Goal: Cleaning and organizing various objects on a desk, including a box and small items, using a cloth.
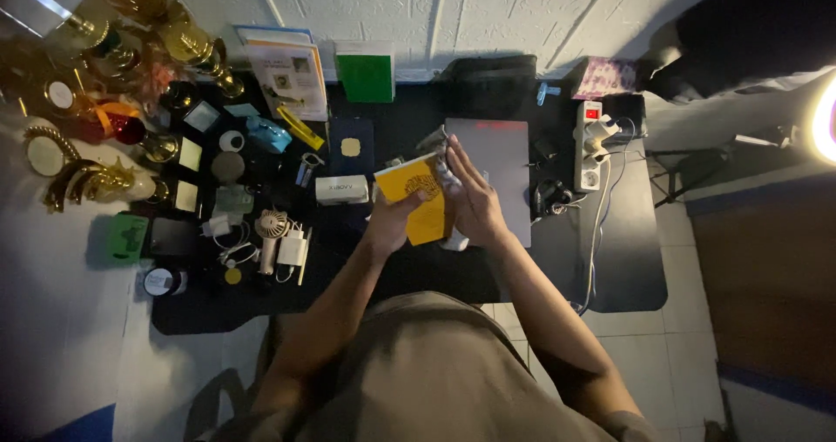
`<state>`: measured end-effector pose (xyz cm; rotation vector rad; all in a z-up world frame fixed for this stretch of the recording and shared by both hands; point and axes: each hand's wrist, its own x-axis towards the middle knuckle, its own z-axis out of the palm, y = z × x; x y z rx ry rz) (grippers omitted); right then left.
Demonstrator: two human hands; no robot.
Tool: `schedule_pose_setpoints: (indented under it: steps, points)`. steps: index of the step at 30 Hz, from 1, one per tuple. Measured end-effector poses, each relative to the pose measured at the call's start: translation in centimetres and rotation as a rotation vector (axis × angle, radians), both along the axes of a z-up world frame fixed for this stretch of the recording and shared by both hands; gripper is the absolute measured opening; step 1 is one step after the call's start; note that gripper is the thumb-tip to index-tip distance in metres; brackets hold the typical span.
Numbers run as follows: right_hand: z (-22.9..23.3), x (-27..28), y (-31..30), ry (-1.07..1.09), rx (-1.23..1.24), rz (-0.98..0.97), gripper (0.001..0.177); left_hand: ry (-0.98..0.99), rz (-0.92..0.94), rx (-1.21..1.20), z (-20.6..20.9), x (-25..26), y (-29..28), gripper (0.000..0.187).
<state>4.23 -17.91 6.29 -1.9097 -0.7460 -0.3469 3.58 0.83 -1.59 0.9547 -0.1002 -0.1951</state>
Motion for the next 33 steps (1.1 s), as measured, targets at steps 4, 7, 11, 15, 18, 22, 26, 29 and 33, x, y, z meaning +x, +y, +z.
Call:
schedule_pose_setpoints:
  steps: [4, 7, 11, 15, 18, 22, 26, 29, 33]
  points:
    - [-0.6, -1.3, -0.2, 0.126, -0.04, -0.073, 0.055, -0.065, 0.092, 0.005, 2.7, 0.2, 0.7, 0.034]
    - [-0.7, -2.0, -0.2, 0.144, -0.093, -0.073, 0.05, -0.027, 0.086, -0.267, 3.6, 0.8, 1.5, 0.03]
    - [-2.2, -1.0, -0.2, 0.082, 0.01, -0.029, 0.053, 0.154, 0.043, -0.124, 4.9, 0.3, 1.4, 0.034]
    - [-1.2, -0.2, -0.3, 0.084, 0.037, -0.13, 0.065, 0.001, -0.068, -0.072, 1.7, 0.6, 0.3, 0.037]
    - [-2.1, 0.2, 0.8, -0.037, 0.016, -0.181, 0.058, 0.112, 0.055, 0.064, 1.9, 1.1, 0.0, 0.034]
    - [-4.3, -1.0, 0.5, 0.215, -0.066, -0.249, 0.048, 0.022, 0.075, -0.177, 4.7, 1.5, 0.7, 0.032]
    - [-7.1, -0.2, 0.1, 0.573, 0.764, -0.062, 0.042, 0.067, 0.19, -0.203, 3.9, 1.7, 0.7, 0.037]
    - [-10.4, 0.5, -1.1, 0.841, 1.186, 0.021, 0.037, 0.003, 0.24, -0.191, 3.5, 1.7, 0.0, 0.041]
    - [-10.3, 0.8, -1.4, 0.886, 1.149, -0.157, 0.029, -0.028, 0.35, 0.045, -0.6, 1.3, -1.5, 0.049]
